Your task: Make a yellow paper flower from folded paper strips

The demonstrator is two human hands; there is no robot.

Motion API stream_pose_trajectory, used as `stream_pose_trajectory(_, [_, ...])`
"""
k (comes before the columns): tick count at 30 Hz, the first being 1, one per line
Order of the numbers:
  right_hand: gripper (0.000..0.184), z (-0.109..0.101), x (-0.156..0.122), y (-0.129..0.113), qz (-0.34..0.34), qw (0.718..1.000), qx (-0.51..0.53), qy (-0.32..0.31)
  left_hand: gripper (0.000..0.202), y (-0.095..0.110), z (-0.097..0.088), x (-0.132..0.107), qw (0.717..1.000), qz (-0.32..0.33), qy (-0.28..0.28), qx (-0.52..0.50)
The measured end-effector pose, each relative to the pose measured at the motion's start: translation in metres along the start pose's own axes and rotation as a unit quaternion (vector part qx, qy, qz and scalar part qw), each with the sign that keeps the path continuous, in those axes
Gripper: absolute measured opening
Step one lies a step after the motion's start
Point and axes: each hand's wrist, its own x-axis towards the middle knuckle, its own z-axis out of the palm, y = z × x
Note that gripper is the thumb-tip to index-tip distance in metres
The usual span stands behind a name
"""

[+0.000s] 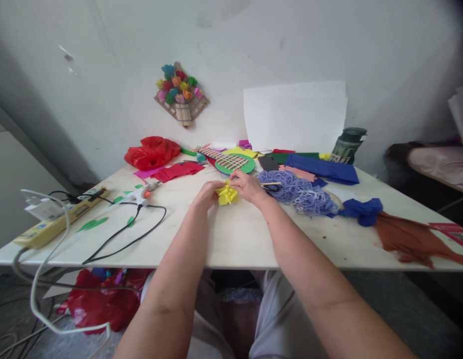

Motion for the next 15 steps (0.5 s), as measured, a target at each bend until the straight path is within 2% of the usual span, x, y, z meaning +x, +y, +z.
stream_pose_trajectory(2, [0.021, -0.0004, 0.0002, -0.0011, -0.002, 1.0, 0.0, -0.002, 0.012, -0.001, -0.0011, 0.0021, 1.0, 0.0, 0.008, 0.002])
stream_pose_trajectory(7, [0.02, -0.0014, 0.0003, -0.0025, 0.0, 1.0, -0.01, 0.012, 0.011, -0.0031, -0.0027, 0.0036, 0.997, 0.072, 0.014, 0.023])
stream_pose_trajectory(9, [0.022, -0.0019, 0.0002, -0.0036, 0.003, 1.0, -0.015, 0.014, 0.012, -0.0037, -0.0024, 0.0039, 0.996, 0.08, 0.023, 0.035])
stream_pose_trajectory(12, [0.024, -0.0029, 0.0002, -0.0065, 0.006, 1.0, -0.028, 0.004, 0.013, -0.0046, -0.0013, 0.0054, 0.997, 0.05, 0.047, 0.045])
stream_pose_trajectory(15, [0.026, -0.0039, 0.0004, -0.01, 0.006, 0.999, -0.043, -0.008, 0.011, -0.0046, 0.0002, 0.0071, 0.997, 0.001, 0.071, 0.014])
